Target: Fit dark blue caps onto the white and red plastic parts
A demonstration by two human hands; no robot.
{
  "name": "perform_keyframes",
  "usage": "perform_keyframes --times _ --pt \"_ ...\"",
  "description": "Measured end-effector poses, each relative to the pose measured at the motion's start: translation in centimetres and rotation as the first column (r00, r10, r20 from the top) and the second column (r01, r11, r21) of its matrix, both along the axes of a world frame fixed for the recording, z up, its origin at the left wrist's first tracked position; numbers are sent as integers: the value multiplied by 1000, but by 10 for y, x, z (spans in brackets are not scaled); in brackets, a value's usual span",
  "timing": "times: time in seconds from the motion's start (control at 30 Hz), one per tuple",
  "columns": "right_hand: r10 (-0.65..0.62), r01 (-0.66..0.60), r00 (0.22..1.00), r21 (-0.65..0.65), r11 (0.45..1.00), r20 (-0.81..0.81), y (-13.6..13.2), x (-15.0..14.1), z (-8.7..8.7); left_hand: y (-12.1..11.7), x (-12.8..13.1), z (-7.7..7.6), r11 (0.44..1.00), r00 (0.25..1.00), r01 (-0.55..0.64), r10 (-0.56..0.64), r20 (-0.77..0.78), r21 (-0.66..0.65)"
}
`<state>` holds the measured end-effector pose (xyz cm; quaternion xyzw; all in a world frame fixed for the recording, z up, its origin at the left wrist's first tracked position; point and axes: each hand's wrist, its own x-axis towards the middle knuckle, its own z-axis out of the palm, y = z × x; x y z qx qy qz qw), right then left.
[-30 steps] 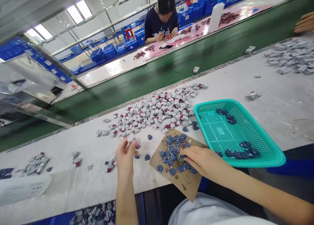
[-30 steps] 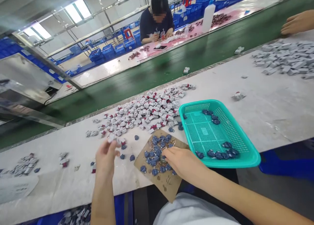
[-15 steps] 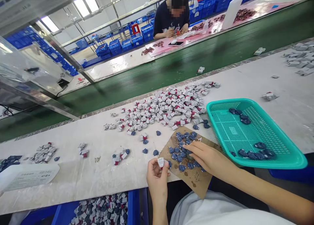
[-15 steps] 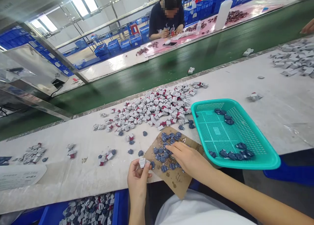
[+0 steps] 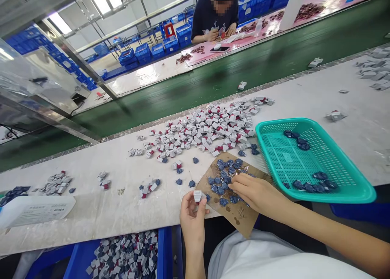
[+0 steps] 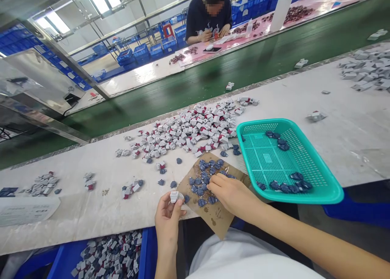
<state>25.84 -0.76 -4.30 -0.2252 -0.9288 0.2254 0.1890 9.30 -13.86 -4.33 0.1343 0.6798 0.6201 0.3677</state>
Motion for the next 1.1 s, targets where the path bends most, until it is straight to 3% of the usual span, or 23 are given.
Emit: perform_keyframes --times 0.13,0.2,0.3,0.33,0.37,0.43,0.53,0.8,1.0,1.1 --pt "-43 37 998 -110 993 -47 0 2 17 -1 13 18 998 998 -11 7 62 66" --pt "-123 93 988 -286 954 -89 -4 3 30 4 18 30 994 990 -16 0 141 110" --pt "-268 123 954 -641 758 -135 -13 3 51 14 25 45 987 965 -9 -33 260 158" --pt "-306 117 941 -706 698 -146 -16 3 57 16 27 49 985 959 1 -50 280 173" --pt "-331 115 930 -731 673 -159 -19 3 63 19 29 53 982 955 13 -68 287 188" --pt "-365 121 911 -719 684 -193 -22 4 71 22 33 58 975 954 43 -105 282 217" --pt "-359 136 905 -644 753 -228 -23 6 77 22 37 63 966 959 103 -160 236 239" --pt "-261 91 899 -432 897 -352 -21 8 72 22 38 72 952 964 183 -223 143 247" --pt "-79 -17 962 -344 939 -263 -19 12 77 18 37 68 952 966 253 -257 1 175" --pt "3 -99 967 -366 925 -254 -13 14 79 17 35 65 929 948 317 -303 -100 190"
